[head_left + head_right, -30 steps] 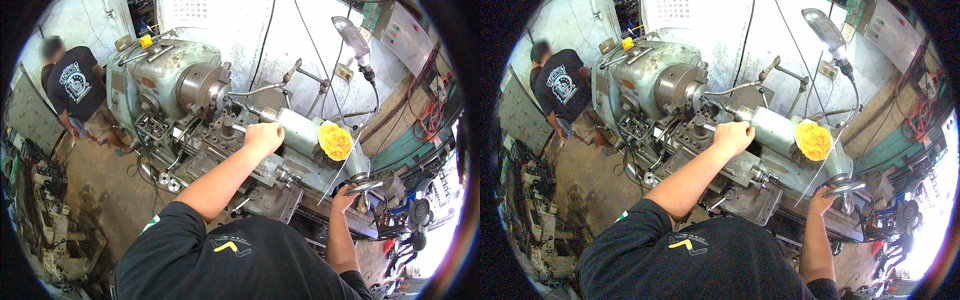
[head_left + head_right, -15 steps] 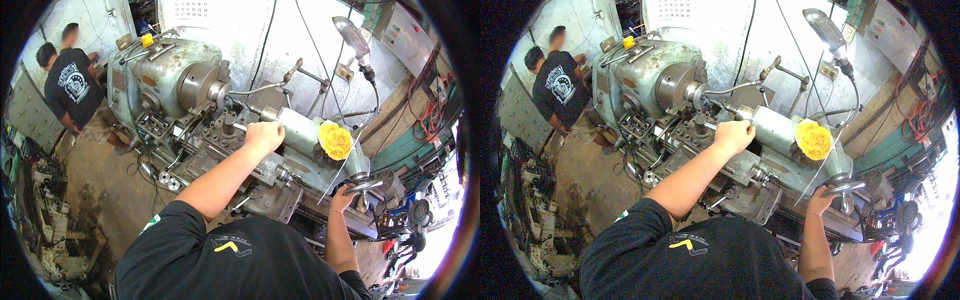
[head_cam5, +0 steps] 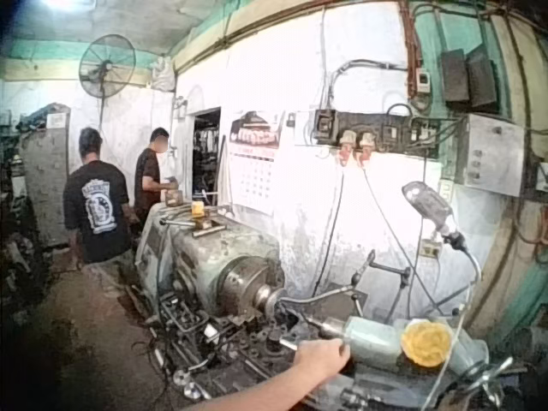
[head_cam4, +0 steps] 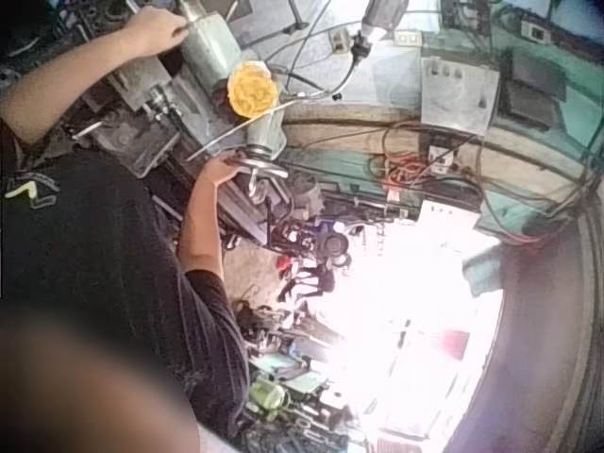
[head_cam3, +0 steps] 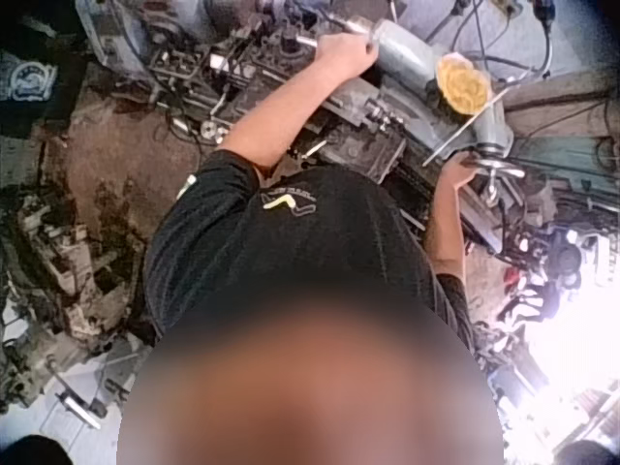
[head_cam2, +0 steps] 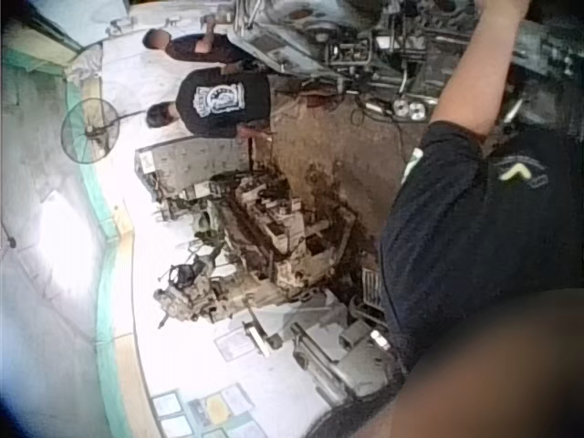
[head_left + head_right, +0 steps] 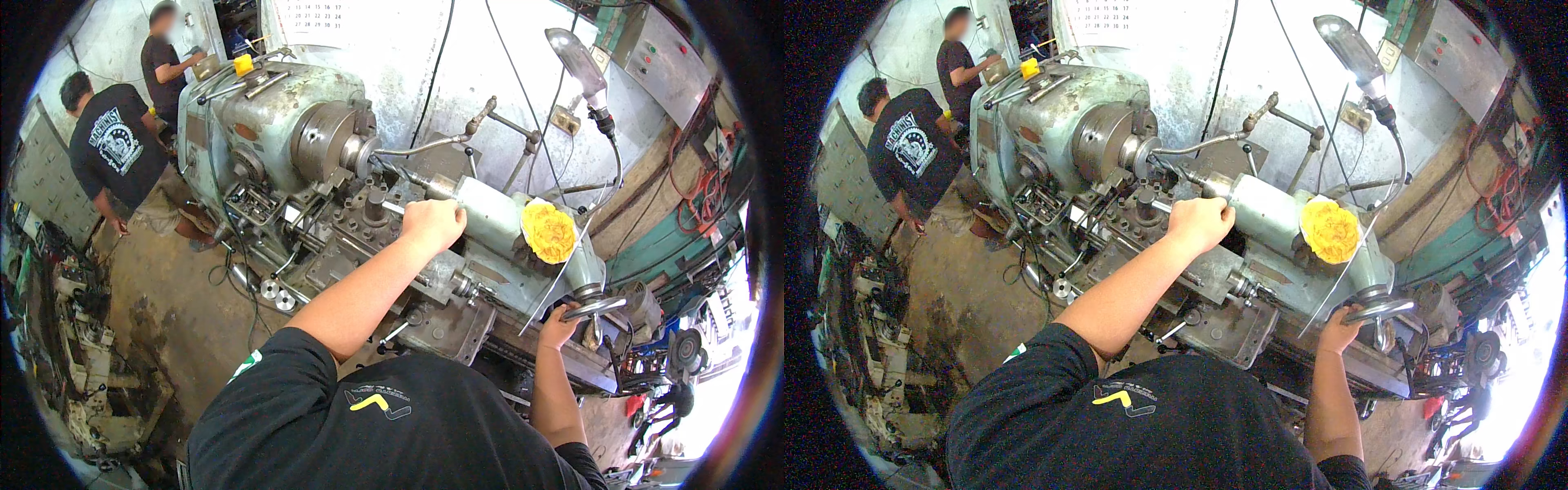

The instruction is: The person operates a metal lathe, using both hands to adjust the tool post and control the cross-slide while a cylindrical metal workpiece rotates. The person maintains continuous contact with the machine controls throughout the clip.

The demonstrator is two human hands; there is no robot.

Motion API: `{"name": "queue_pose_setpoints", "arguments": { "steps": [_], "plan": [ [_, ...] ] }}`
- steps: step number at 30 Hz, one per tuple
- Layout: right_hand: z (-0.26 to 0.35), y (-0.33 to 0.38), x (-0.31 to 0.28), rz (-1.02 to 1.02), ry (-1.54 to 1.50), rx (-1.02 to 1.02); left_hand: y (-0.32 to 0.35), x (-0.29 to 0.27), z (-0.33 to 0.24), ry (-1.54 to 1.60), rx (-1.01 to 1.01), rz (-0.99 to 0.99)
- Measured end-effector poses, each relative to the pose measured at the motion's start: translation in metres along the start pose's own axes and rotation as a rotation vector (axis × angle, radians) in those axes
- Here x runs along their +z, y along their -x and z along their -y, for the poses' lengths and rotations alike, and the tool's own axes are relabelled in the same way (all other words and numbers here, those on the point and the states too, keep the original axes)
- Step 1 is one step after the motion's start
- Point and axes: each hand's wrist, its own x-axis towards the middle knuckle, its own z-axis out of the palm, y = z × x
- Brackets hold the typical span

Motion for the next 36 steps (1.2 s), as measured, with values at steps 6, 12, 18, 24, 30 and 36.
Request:
{"name": "queue_pose_setpoints", "arguments": {
  "steps": [6, 12, 18, 24, 30, 36],
  "plan": [
    [-0.023, -0.007, -0.013, 0.172, 0.095, -0.044, 0.000, 0.001, 0.000, 0.003, 0.009, -0.015],
    [-0.009, -0.022, -0.037, 0.421, 0.432, -0.291, 0.001, 0.003, 0.001, 0.015, 0.028, -0.034],
    [0.002, -0.017, -0.070, 0.556, 0.502, -0.214, 0.000, 0.003, 0.002, 0.030, 0.017, -0.043],
    [-0.018, -0.067, -0.146, 0.289, -0.257, 0.277, 0.000, 0.002, 0.002, 0.049, 0.017, -0.022],
    [0.122, -0.112, -0.131, 0.234, -0.992, 0.936, -0.002, 0.004, 0.001, 0.040, -0.003, -0.013],
    [0.144, -0.096, -0.060, 0.015, -0.757, 0.705, -0.001, 0.003, 0.001, 0.045, 0.009, -0.015]
  ]
}}
